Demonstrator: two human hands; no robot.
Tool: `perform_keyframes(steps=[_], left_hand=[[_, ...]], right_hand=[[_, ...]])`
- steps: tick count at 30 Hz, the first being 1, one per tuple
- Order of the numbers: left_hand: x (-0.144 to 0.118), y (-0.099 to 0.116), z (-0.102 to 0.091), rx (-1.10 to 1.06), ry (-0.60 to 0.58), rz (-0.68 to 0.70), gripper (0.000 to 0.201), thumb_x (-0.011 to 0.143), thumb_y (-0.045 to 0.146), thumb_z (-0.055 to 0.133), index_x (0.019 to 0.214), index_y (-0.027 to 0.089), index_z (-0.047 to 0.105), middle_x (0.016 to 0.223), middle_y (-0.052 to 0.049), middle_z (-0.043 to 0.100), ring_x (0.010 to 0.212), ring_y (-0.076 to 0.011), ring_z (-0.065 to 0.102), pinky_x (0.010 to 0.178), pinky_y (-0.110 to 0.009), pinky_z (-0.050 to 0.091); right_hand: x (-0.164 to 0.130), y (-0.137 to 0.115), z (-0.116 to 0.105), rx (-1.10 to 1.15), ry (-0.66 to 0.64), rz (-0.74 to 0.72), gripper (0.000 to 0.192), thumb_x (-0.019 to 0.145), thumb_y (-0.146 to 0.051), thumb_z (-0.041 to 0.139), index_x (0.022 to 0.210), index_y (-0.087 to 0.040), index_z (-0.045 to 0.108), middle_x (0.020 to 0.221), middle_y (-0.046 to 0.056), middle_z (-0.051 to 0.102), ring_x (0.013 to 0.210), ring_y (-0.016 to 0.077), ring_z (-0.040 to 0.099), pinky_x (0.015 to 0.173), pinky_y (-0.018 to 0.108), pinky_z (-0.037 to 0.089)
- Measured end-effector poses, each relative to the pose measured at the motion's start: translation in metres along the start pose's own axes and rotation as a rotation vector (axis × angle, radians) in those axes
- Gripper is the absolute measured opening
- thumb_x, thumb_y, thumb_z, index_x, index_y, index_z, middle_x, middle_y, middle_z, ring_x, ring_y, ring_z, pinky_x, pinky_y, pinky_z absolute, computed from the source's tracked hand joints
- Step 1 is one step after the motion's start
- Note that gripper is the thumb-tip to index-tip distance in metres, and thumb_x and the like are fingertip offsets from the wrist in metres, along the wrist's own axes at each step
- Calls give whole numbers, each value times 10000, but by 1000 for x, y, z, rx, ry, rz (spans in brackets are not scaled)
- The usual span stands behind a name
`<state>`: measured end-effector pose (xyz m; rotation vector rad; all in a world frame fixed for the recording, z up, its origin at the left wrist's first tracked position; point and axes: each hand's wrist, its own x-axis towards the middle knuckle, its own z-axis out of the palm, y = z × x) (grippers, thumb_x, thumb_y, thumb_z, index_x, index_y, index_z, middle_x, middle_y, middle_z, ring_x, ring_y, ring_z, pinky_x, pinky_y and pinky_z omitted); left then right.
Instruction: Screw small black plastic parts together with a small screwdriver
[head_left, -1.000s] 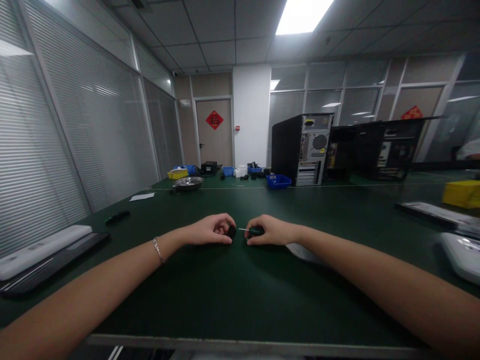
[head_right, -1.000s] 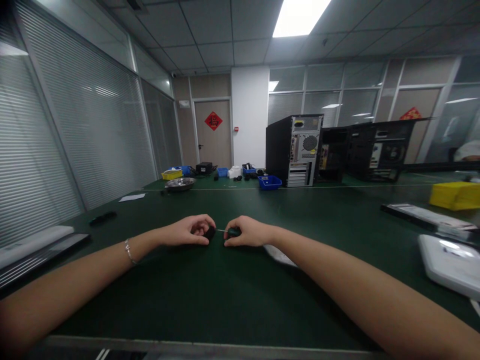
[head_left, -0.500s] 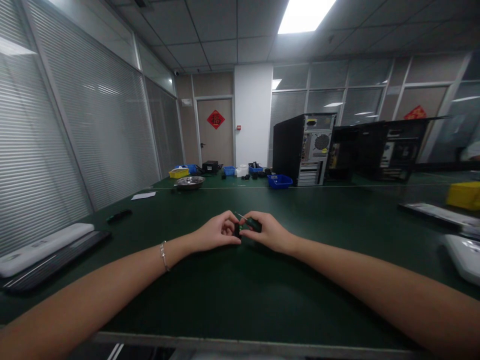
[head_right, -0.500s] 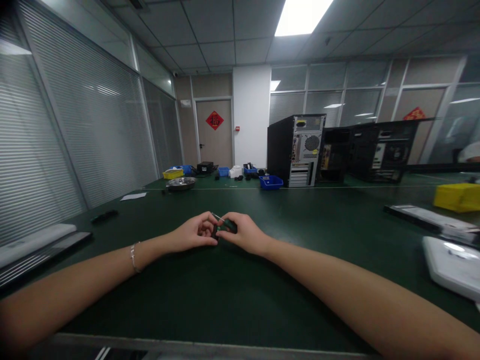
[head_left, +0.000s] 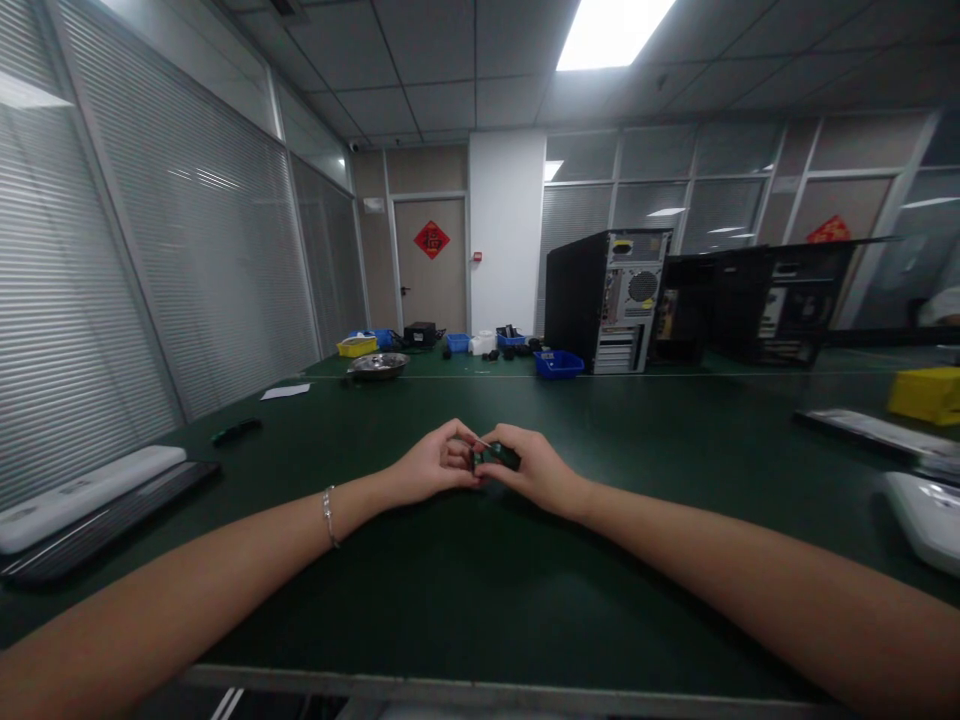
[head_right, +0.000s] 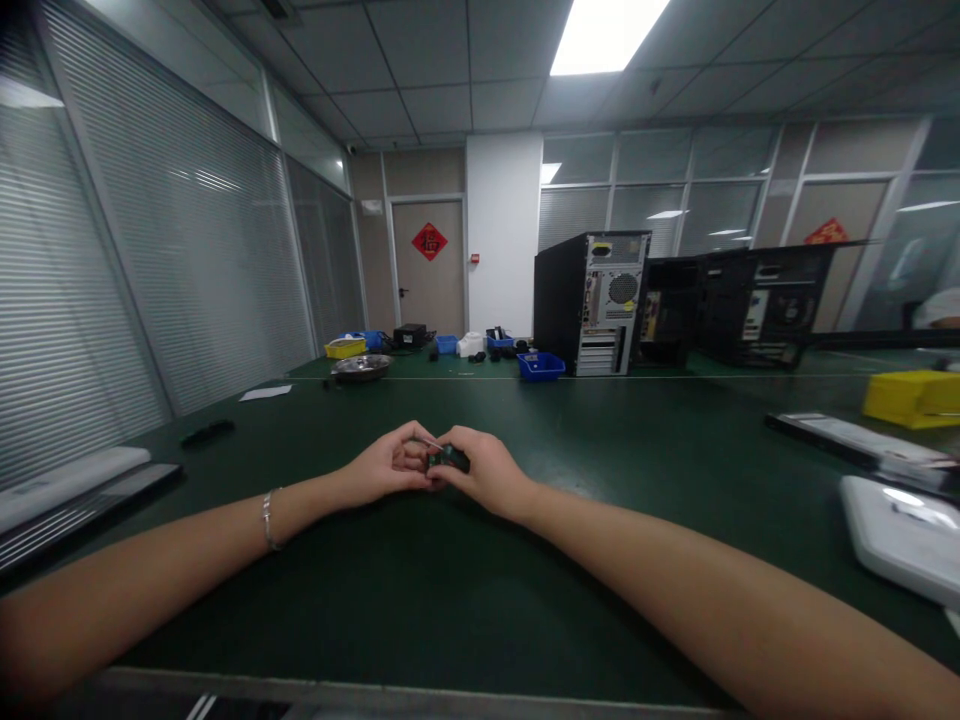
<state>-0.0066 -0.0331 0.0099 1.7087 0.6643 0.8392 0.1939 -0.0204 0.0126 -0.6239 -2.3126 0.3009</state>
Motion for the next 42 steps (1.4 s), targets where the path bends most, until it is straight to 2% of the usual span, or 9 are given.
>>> perform_keyframes(steps=[4,9,14,17,20,24,28,34,42], left_hand=[[1,1,0,-159,-12,-17,327,753,225,641,1002,153,443,923,-75,618,838,-192,622,812,-396,451],[2,-3,1,-81,-14,9,263,791,271,598,980,148,463,865,-59,611,797,-175,603,736,-331,461],[10,-12,-12,-2,139,97,220,839,265,512,1032,164,487,845,-41,589,732,-138,571,665,-266,449],[17,-16,-43,32,410,81,250,846,242,478,1081,160,492,854,-57,603,721,-148,581,637,-266,451],[15,-19,-92,100,849,15,212,855,192,439,1044,140,518,820,-55,608,677,-130,576,620,-250,449],[-11,-22,-157,152,1174,-46,225,882,112,330,1057,94,471,726,-29,552,592,-104,520,590,-244,407],[-40,-26,-193,209,1382,-115,262,895,80,260,984,66,506,604,-8,497,517,-95,477,559,-260,358],[-43,-30,-207,273,1433,-116,299,902,134,279,1121,72,472,710,-50,539,581,-107,514,557,-257,369],[-36,-31,-201,300,1323,-83,307,883,152,312,1161,106,432,689,-42,567,638,-139,545,601,-265,406]], right_hand=[[-1,1,1,-53,-4,-27,240,788,-331,612,982,-191,595,853,37,587,776,165,553,686,261,415],[-1,3,2,-66,-18,-48,261,797,-351,599,999,-186,595,851,41,590,772,163,559,688,262,423],[-2,5,2,1,5,-40,385,832,-319,556,1195,-203,494,1054,74,598,915,186,564,808,306,432],[-3,5,1,17,0,8,411,837,-335,547,1217,-201,468,1044,80,605,902,191,571,799,317,442],[-3,3,0,20,-35,30,408,841,-352,538,1213,-200,464,964,68,611,834,182,575,742,304,456],[-4,-1,-3,15,-89,45,433,847,-359,528,1239,-206,429,901,46,599,744,159,564,666,278,453],[-5,-2,-4,22,-136,57,439,853,-358,516,1254,-212,410,950,54,598,757,161,565,649,271,455],[-4,0,-3,15,-145,56,439,850,-363,519,1250,-215,416,1000,60,600,782,169,572,685,286,461],[-4,0,-4,8,-163,66,426,849,-385,511,1238,-227,440,1010,60,602,862,188,571,742,302,453]])
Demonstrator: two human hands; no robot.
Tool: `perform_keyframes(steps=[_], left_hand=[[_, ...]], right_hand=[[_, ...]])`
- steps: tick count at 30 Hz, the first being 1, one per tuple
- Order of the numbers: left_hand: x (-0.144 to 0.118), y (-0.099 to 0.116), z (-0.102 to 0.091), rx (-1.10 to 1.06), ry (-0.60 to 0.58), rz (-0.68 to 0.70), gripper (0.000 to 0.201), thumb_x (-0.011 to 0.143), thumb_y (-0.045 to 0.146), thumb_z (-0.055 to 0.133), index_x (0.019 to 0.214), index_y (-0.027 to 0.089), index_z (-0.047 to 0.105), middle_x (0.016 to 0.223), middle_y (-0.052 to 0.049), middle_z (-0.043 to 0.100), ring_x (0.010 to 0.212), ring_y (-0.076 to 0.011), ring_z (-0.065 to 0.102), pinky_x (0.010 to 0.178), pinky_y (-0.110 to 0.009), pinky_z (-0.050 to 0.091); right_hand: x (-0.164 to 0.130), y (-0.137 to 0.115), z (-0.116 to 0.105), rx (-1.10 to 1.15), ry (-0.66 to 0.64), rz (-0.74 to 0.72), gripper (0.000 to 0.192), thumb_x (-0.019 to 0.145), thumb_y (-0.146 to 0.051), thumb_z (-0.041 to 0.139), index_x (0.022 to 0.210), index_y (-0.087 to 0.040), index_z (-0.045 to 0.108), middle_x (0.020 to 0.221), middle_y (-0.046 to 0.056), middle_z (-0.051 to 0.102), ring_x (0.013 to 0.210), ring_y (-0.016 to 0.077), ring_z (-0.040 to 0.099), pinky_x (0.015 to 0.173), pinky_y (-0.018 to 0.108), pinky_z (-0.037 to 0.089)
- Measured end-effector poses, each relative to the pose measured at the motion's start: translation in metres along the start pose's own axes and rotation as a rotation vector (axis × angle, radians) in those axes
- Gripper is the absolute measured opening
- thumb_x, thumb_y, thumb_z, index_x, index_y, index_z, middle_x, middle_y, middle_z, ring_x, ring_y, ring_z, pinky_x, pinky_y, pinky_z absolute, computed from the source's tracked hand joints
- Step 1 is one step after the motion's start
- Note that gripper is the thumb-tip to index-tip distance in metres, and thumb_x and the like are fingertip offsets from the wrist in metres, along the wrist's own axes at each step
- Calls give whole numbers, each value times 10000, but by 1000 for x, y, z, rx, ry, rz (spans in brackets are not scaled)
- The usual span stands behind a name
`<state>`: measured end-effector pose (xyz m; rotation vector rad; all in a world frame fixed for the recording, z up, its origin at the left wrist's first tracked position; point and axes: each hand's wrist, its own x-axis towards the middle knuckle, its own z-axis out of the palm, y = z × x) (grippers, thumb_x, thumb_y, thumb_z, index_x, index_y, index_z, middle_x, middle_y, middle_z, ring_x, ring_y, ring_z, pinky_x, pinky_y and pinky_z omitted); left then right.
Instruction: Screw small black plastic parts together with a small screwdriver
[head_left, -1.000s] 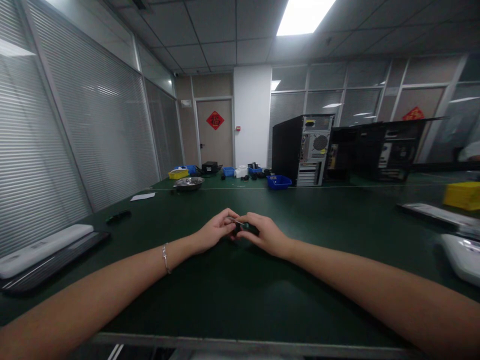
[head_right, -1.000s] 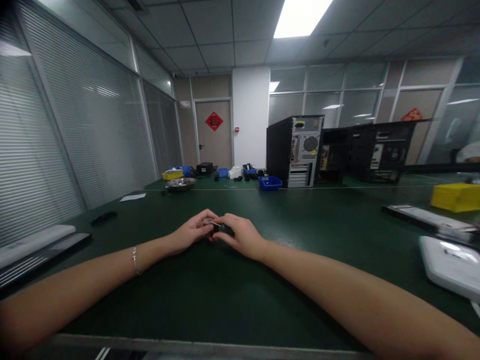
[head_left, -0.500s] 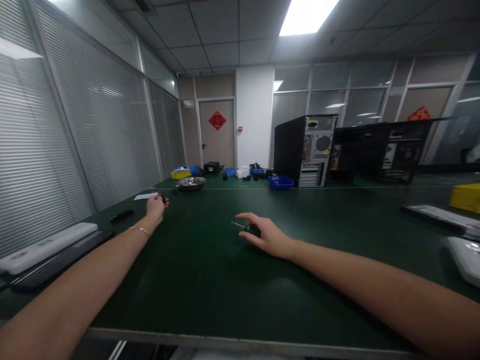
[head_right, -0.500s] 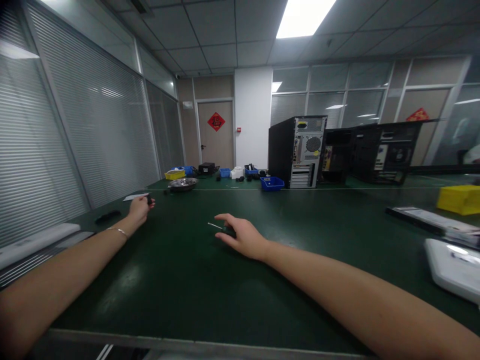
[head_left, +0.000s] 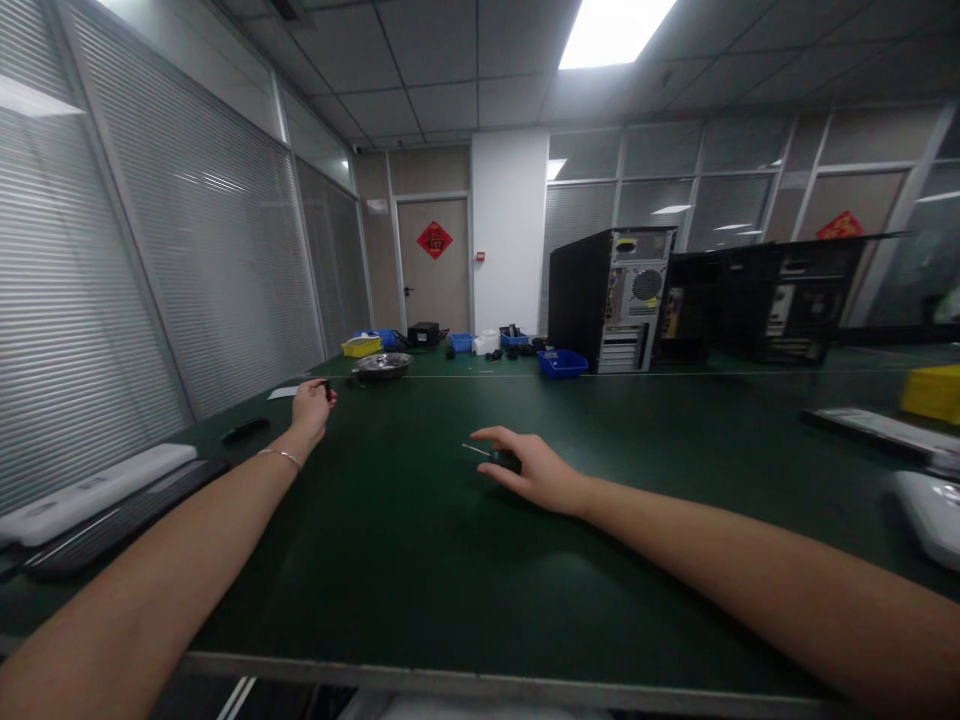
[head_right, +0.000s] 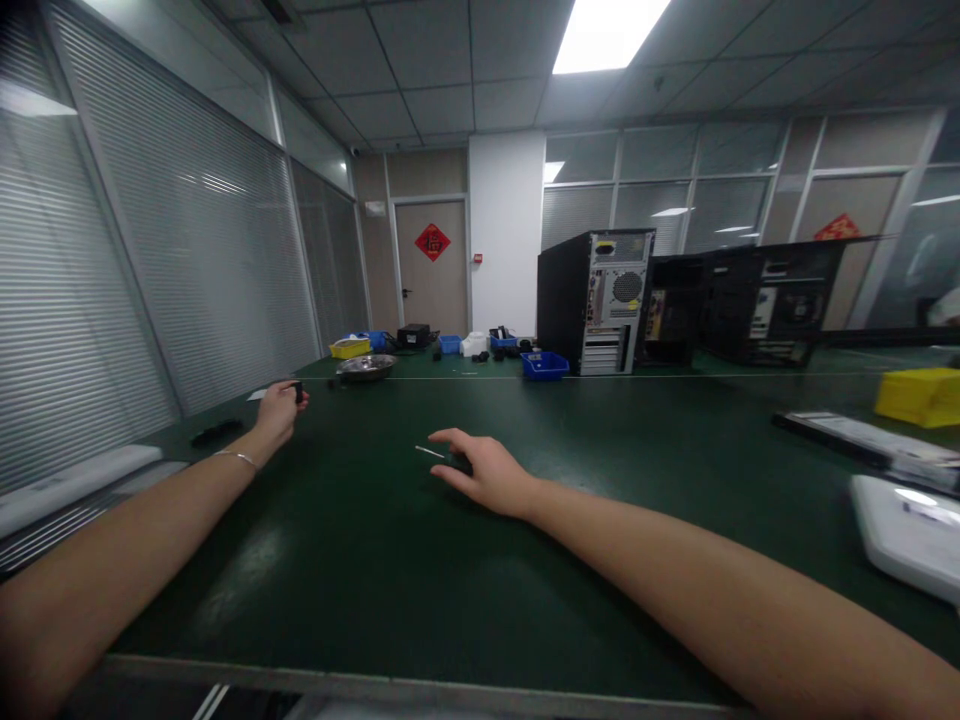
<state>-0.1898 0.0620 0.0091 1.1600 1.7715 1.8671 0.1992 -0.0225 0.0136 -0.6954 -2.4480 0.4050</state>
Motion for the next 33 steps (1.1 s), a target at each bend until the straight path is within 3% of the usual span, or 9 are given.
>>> perform_keyframes(steps=[4,9,13,15,21,28,33], left_hand=[[-23,2,22,-6,-235,23,269,862,167,390,1119,99,435,747,-45,581,647,-130,545,617,-258,425],[-78,24,59,-15,-615,90,219,831,250,488,1013,132,519,783,-50,615,685,-140,563,635,-266,451],[-119,44,71,-18,-1053,228,229,841,302,485,1008,149,522,815,-43,603,731,-138,548,679,-270,441],[-130,49,72,-21,-1164,254,245,850,325,470,1012,149,520,828,-45,598,743,-139,541,683,-271,434],[-142,54,68,-59,-1210,261,326,850,379,472,1105,177,487,916,-65,608,768,-146,537,696,-279,427],[-150,62,69,-103,-1226,237,325,826,376,516,1072,164,523,961,-78,605,758,-142,540,695,-288,428],[-152,64,68,-68,-1187,308,331,741,305,634,1029,159,560,1018,-75,584,881,-175,549,764,-308,422]], right_hand=[[1,3,2,-2,28,12,406,845,-393,515,1212,-226,464,950,49,610,810,178,570,701,287,447],[5,11,5,-9,74,108,410,834,-406,523,1191,-209,480,861,39,608,702,162,559,614,271,430],[7,15,8,-9,118,122,360,829,-322,538,1167,-202,505,977,62,614,844,188,570,715,296,438],[7,15,8,-7,133,95,350,830,-265,532,1173,-208,500,1051,67,600,919,196,558,772,308,431],[7,13,8,-34,111,27,357,817,-199,530,1170,-235,496,1088,52,585,932,192,558,799,319,433],[7,16,9,-93,101,10,340,818,-196,528,1155,-239,530,1051,54,591,948,192,548,811,313,428],[7,16,9,-139,79,13,319,824,-224,530,1142,-237,553,1009,54,591,896,185,556,777,300,428]])
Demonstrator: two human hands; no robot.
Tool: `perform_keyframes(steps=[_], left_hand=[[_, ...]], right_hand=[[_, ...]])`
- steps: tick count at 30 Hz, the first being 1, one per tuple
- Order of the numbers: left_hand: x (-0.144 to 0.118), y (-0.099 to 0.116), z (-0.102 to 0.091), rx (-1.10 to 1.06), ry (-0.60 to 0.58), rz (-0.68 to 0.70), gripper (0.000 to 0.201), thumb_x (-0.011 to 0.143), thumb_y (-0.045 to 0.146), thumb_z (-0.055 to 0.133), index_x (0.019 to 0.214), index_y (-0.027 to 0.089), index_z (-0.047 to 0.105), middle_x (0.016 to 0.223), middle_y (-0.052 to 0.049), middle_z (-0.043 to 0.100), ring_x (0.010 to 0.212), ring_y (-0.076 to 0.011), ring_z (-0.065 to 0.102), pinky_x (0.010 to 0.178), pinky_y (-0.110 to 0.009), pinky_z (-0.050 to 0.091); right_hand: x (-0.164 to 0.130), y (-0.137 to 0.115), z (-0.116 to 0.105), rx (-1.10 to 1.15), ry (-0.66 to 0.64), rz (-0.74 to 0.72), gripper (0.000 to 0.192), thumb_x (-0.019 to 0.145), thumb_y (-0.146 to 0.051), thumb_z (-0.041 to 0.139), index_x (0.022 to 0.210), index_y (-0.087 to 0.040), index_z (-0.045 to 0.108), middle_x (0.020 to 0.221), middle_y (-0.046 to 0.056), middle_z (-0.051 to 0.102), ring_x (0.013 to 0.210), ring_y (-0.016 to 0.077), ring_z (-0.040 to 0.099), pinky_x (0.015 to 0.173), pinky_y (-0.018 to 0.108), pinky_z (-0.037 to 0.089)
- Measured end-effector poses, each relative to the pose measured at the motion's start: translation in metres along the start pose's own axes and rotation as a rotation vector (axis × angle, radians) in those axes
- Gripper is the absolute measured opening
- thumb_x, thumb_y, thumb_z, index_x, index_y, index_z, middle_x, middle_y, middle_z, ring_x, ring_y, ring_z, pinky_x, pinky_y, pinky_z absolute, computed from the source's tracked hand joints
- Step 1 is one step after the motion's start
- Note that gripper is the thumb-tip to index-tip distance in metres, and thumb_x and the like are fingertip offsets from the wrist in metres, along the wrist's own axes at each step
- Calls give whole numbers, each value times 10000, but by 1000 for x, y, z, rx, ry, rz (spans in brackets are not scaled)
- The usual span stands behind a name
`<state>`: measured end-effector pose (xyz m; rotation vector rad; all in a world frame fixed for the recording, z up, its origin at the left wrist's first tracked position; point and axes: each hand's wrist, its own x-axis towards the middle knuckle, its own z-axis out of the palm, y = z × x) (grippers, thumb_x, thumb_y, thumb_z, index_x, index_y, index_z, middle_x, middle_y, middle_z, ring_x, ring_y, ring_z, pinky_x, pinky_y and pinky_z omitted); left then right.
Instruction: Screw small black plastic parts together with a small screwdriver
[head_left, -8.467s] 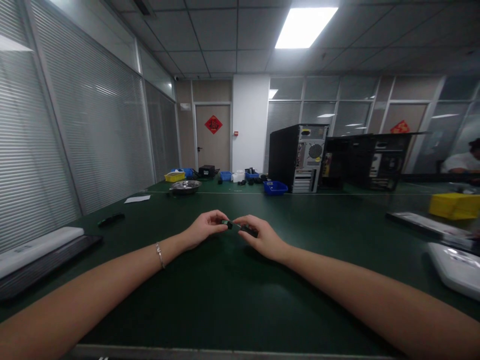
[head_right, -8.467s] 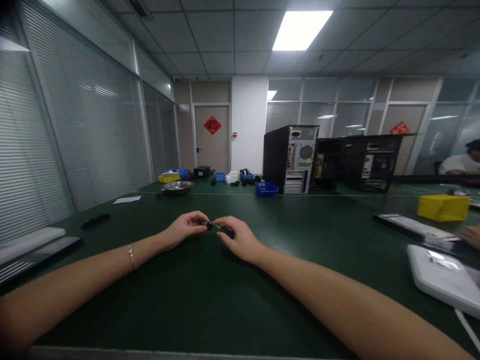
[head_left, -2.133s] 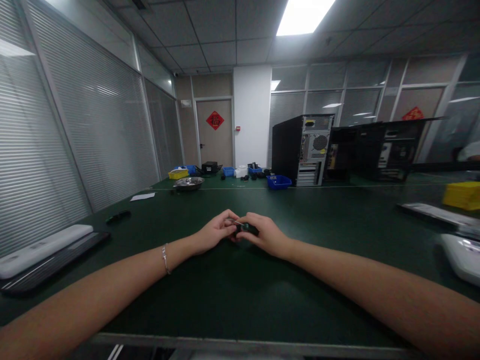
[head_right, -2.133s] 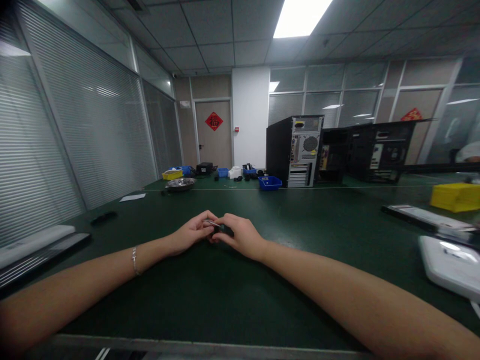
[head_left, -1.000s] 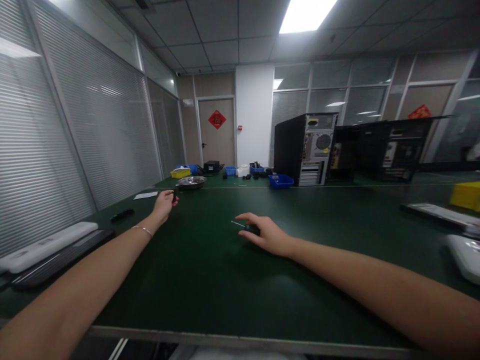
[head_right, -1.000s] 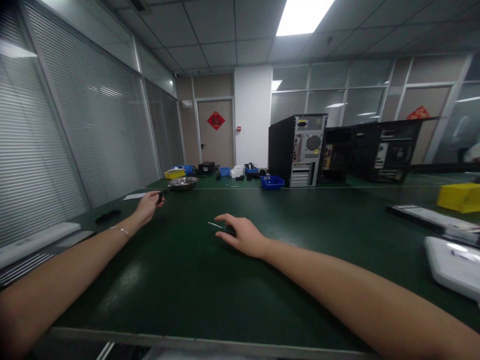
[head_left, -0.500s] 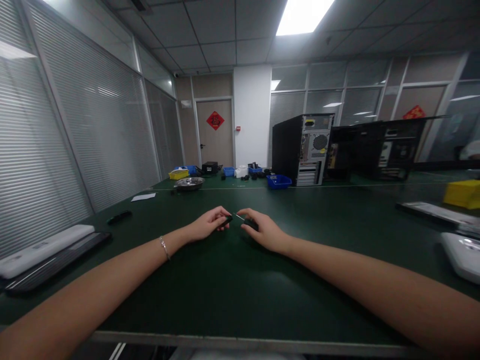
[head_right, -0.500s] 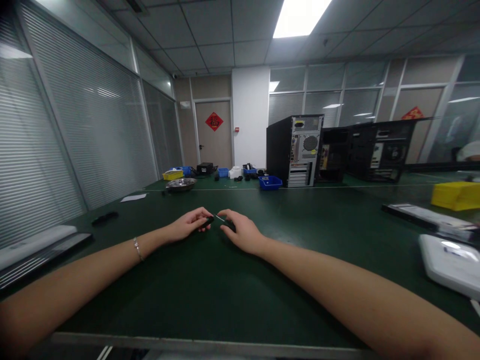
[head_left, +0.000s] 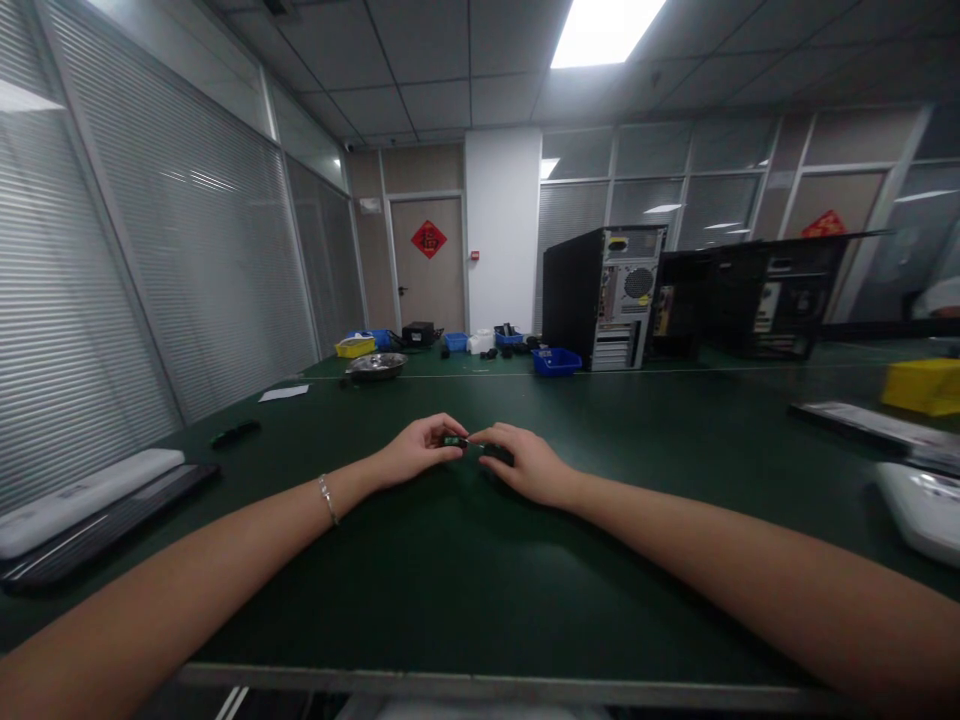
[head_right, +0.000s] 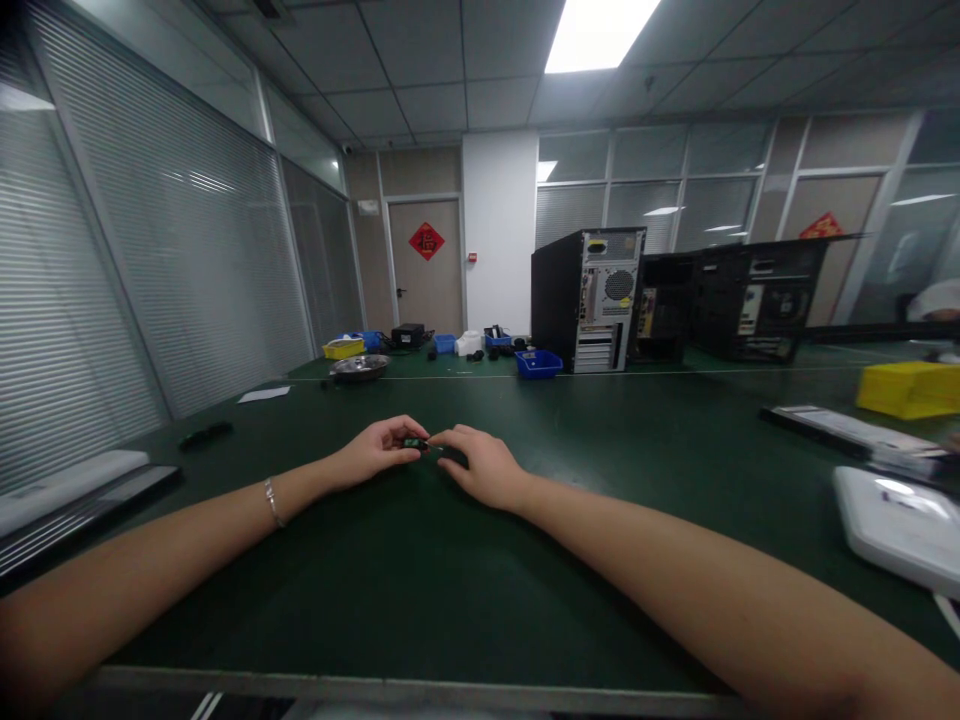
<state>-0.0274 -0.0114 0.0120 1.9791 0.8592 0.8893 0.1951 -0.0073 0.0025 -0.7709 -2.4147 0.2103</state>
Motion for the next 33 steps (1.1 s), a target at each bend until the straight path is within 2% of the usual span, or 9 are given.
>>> perform_keyframes(steps=[5,11,17,27,33], left_hand=[[0,-1,-2,105,49,-3,324,750,337,616,1018,158,583,976,-67,603,843,-179,558,737,-305,427],[-1,0,-2,150,33,10,320,763,348,600,1013,148,591,937,-67,616,793,-172,560,679,-285,422],[-2,2,-1,89,34,-36,326,766,334,598,1035,151,576,930,-65,616,726,-149,544,617,-262,418],[-1,3,6,-105,-5,-58,297,758,286,612,1009,131,576,891,-69,627,671,-120,524,609,-254,416],[0,0,5,-116,7,-75,305,741,288,629,1006,142,587,853,-47,612,674,-122,513,601,-245,404]], right_hand=[[0,-2,-2,-3,-10,13,317,828,-226,527,1143,-231,560,1002,57,588,877,176,555,746,284,423],[0,-3,-4,5,-18,44,235,826,-258,532,1045,-210,602,951,51,611,854,178,559,729,280,421],[0,-6,-6,41,-37,58,215,830,-258,525,1022,-205,606,954,48,632,850,180,568,718,278,423],[-1,-5,-5,79,-35,11,190,837,-246,521,1006,-209,600,961,32,640,884,181,575,766,285,425],[0,-5,-4,80,-32,14,182,832,-242,525,991,-207,604,941,33,642,859,179,575,737,276,423]])
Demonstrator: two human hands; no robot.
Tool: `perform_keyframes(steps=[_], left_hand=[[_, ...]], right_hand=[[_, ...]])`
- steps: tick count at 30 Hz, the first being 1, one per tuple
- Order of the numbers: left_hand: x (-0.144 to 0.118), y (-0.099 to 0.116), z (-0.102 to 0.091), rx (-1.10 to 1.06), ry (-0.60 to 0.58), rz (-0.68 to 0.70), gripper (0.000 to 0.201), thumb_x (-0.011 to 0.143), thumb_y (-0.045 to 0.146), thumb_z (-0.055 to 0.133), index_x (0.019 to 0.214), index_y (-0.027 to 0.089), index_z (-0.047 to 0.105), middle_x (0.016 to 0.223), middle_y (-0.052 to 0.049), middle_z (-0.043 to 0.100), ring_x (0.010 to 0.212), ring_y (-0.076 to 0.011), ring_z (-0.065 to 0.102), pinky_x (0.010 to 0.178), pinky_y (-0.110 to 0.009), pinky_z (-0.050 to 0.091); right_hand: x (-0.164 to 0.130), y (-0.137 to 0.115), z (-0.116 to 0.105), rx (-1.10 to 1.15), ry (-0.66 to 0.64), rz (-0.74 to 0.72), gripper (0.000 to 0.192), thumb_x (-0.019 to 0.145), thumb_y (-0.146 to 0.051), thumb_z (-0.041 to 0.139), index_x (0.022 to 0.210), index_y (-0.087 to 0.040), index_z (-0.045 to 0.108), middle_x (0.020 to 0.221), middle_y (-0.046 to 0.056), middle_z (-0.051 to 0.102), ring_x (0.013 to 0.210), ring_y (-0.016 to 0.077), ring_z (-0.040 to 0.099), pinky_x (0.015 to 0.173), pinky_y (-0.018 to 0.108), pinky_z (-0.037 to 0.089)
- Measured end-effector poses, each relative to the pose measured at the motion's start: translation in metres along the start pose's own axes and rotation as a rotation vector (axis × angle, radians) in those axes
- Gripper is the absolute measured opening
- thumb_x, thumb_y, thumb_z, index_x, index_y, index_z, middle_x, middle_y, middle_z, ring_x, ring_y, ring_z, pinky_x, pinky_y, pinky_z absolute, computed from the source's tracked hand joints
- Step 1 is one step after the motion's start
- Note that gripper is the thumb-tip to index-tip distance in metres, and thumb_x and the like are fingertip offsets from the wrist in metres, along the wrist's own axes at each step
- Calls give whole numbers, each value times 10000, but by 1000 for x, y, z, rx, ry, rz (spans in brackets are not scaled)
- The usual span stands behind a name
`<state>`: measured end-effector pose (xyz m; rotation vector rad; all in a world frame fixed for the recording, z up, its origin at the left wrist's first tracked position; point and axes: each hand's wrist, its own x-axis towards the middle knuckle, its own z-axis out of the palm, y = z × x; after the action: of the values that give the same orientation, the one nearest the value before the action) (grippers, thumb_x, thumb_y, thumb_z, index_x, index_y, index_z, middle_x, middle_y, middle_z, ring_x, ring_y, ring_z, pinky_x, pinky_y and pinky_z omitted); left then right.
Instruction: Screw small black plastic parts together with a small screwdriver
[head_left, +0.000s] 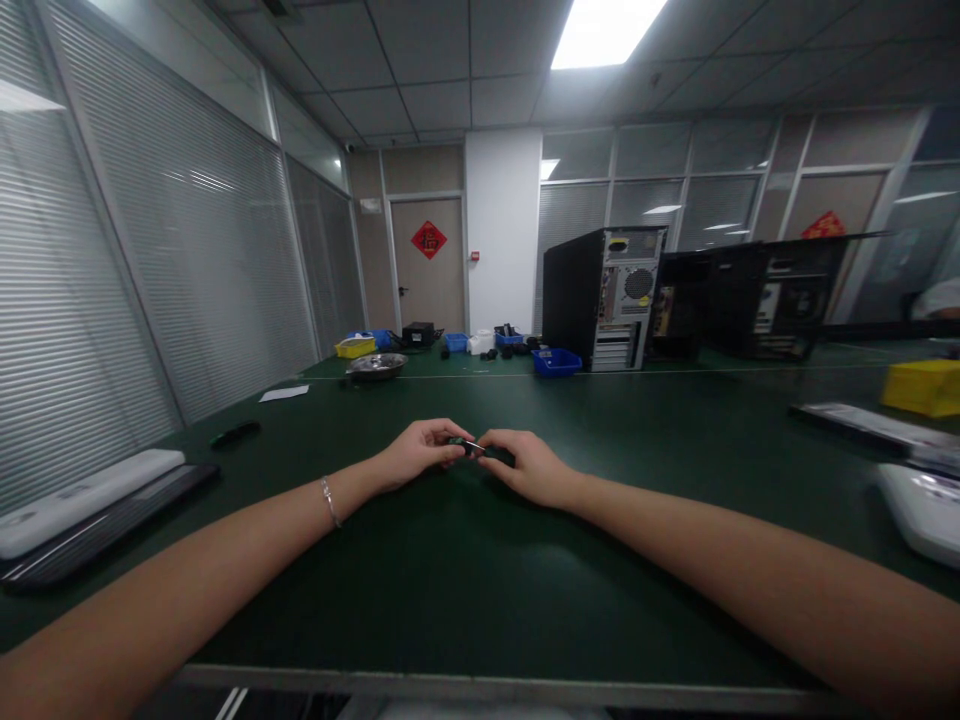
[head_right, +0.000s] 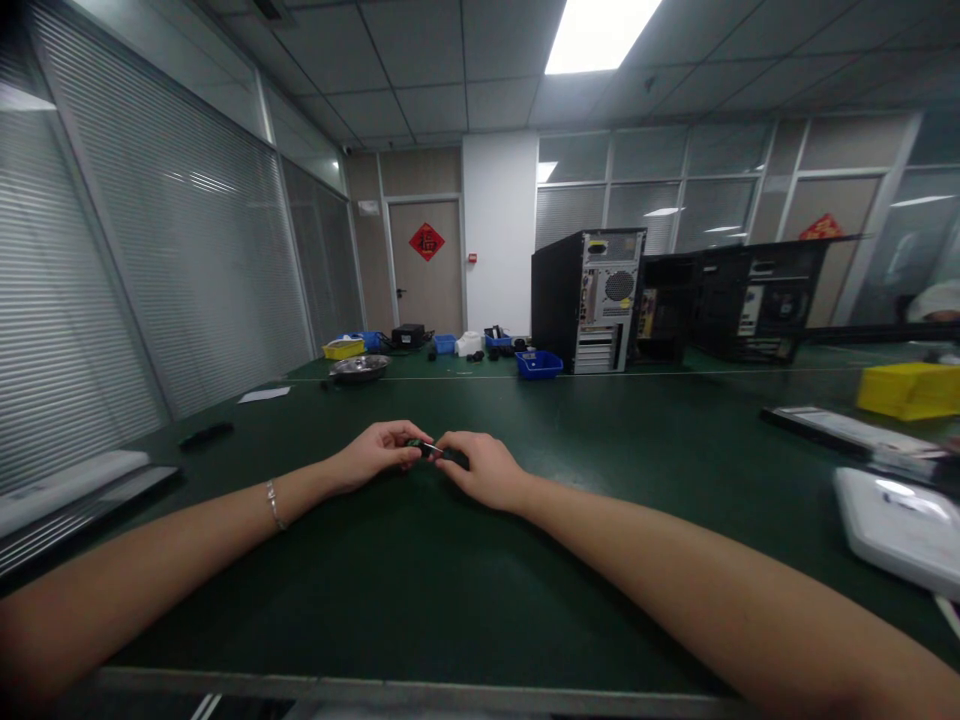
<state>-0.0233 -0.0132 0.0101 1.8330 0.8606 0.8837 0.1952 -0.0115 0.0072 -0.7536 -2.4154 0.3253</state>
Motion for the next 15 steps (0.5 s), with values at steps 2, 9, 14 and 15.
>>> perform_keyframes(steps=[2,9,14,15], left_hand=[[0,0,-2,9,25,0,308,737,287,630,1012,152,598,834,-35,599,682,-124,507,598,-241,394],[1,0,-7,-91,86,-4,264,722,216,632,981,163,622,999,-62,593,876,-179,544,764,-311,426],[1,-2,-5,-215,48,-22,333,704,180,664,1022,159,567,1024,-72,583,937,-190,570,877,-375,415],[1,-3,-4,-231,46,-23,348,692,170,678,1016,157,551,1001,-68,585,928,-190,579,881,-386,417]], right_hand=[[0,0,0,-12,10,17,182,829,-247,526,990,-203,602,928,37,640,839,178,574,717,273,421],[0,1,-2,3,19,69,192,848,-266,500,1005,-198,587,913,41,622,787,163,562,681,270,416],[0,0,-2,-19,26,57,188,846,-263,504,1001,-198,589,901,38,623,781,164,556,677,267,410],[0,-1,-2,-28,24,48,189,845,-262,506,1001,-196,590,898,39,624,782,165,556,679,265,409]])
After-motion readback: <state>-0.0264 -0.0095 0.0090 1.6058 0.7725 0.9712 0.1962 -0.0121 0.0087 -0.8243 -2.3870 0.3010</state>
